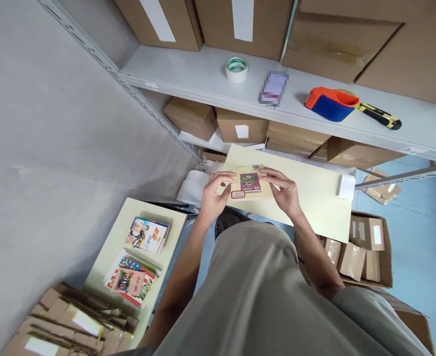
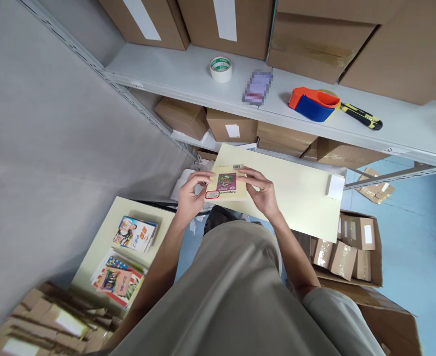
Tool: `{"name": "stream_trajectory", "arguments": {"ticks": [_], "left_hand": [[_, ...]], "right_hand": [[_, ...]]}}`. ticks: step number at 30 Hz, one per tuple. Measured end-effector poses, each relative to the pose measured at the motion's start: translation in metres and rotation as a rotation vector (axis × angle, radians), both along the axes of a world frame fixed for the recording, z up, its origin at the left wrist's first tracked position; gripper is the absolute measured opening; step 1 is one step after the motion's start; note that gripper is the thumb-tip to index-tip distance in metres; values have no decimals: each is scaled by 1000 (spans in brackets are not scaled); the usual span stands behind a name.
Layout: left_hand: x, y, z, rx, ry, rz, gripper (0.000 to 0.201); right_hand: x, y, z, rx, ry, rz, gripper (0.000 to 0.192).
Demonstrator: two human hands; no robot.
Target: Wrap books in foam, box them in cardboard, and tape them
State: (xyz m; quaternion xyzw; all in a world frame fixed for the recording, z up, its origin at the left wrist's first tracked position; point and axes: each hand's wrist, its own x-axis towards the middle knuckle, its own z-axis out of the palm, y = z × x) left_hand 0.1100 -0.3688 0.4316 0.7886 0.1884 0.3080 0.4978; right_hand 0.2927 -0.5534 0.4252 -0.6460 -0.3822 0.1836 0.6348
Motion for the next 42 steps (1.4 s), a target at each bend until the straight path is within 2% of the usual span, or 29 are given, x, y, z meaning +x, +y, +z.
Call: {"name": "stream_trajectory", "arguments": {"ticks": [5,9,13,17,21,23,26,34,36,38,40,42], "left_hand": [[-1,-5,-4,-144,-10,55,28],[-4,-7,-7,-185,47,52,38],[-9,-8,-8,-194,68,-6,35],[-11,-12,-9,-215,41,-7,39],[-10,-20,-5,-269,80,111,41],[-8,-25,-4,-319,103,168,48],[-8,-29,-3,-359,118,181,56],[-19,-24,-4,-305,37,215,65],[-22,-21,-2,-282,18,209,63],[-21,-22,3,-223,-9,191,50],[-16,-26,8,-138,-35,169,37],[-6,-35,14,-44,-45,144,32]], "right_hand": [[-1,-6,-2,-68,-9,-34,33],[-6,-9,-2,-134,117,-116,56],[-8,-15,2,-101,134,-91,42],[-6,-19,4,-125,111,-27,45],[-12,-16,0,-180,220,5,53],[-18,-13,-2,-200,289,13,59],[-26,-12,-5,-203,321,22,62],[-29,-15,-7,-139,287,127,59],[-27,-11,-15,-123,294,120,58],[-26,-3,-27,-112,354,110,59],[-26,11,-41,-83,473,126,66],[-29,28,-54,-44,603,175,65]]}}
